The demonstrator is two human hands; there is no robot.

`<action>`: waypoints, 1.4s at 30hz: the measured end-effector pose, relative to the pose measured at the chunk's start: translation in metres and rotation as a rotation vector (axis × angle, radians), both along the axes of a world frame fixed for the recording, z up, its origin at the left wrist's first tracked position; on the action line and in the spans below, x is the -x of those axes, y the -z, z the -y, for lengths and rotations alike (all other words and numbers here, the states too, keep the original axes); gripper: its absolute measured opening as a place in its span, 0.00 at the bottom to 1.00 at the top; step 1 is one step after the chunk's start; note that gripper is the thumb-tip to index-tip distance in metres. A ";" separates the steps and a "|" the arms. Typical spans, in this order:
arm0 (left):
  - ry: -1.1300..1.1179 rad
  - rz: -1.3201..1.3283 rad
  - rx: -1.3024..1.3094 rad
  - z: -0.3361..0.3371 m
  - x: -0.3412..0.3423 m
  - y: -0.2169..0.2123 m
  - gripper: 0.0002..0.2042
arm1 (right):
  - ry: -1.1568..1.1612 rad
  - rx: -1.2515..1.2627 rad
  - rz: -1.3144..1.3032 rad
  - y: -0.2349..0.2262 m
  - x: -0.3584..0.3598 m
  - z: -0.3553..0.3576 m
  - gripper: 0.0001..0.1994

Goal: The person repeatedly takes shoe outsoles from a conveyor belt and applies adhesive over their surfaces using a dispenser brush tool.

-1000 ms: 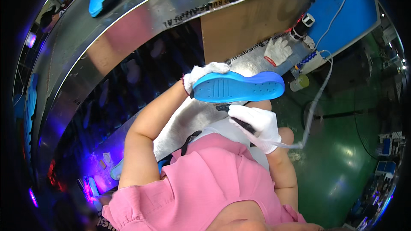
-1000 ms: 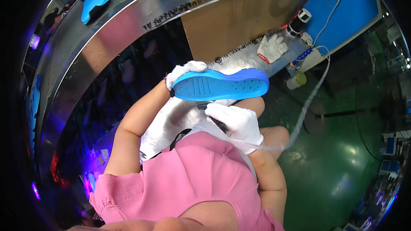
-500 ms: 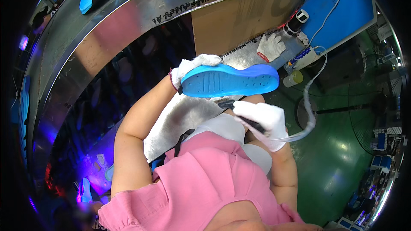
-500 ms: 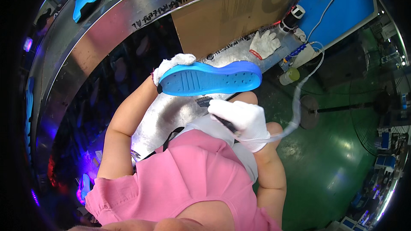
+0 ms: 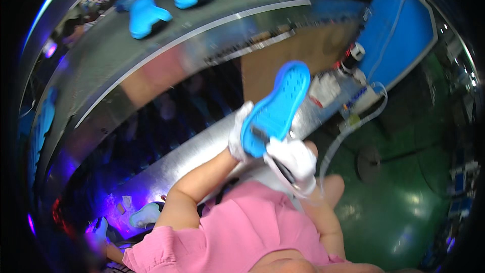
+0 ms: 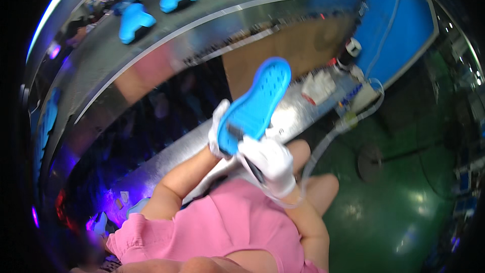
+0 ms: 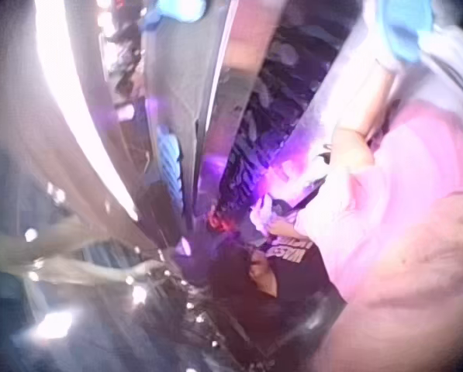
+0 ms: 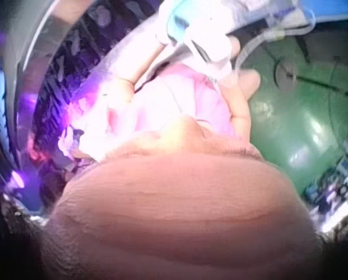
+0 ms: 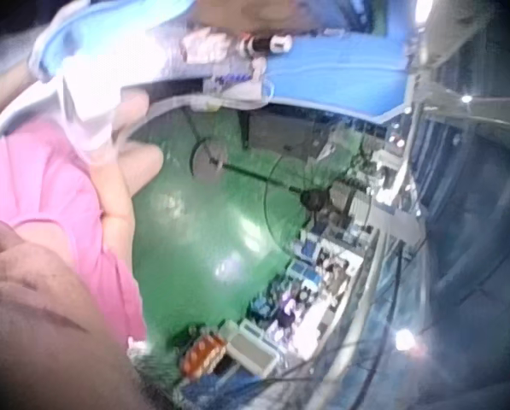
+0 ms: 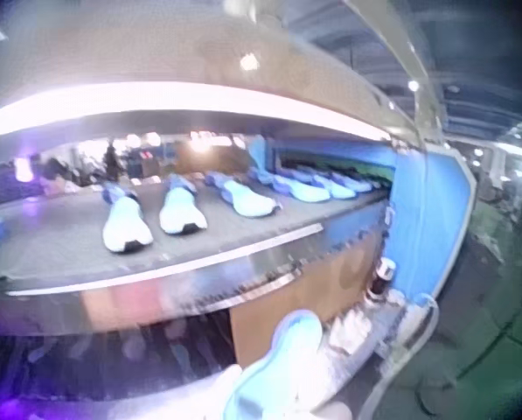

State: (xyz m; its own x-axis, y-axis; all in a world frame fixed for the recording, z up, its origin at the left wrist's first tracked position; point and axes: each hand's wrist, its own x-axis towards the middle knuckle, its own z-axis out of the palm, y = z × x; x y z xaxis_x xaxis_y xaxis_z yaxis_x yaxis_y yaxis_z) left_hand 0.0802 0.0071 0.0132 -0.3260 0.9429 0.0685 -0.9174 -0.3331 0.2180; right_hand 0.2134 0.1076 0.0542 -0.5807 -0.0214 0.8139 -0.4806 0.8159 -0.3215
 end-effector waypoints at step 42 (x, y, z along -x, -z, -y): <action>-2.133 -1.183 1.506 0.433 0.168 -0.221 0.17 | -0.213 1.056 0.386 0.029 -0.008 0.010 0.10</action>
State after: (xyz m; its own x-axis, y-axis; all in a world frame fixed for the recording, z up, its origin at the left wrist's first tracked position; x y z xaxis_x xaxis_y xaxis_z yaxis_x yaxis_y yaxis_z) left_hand -0.0875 -0.4262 0.2341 -0.4993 -0.4683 0.7290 0.4522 0.5768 0.6803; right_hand 0.2213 0.0974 0.0252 -0.8623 0.4393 0.2520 -0.2968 -0.0353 -0.9543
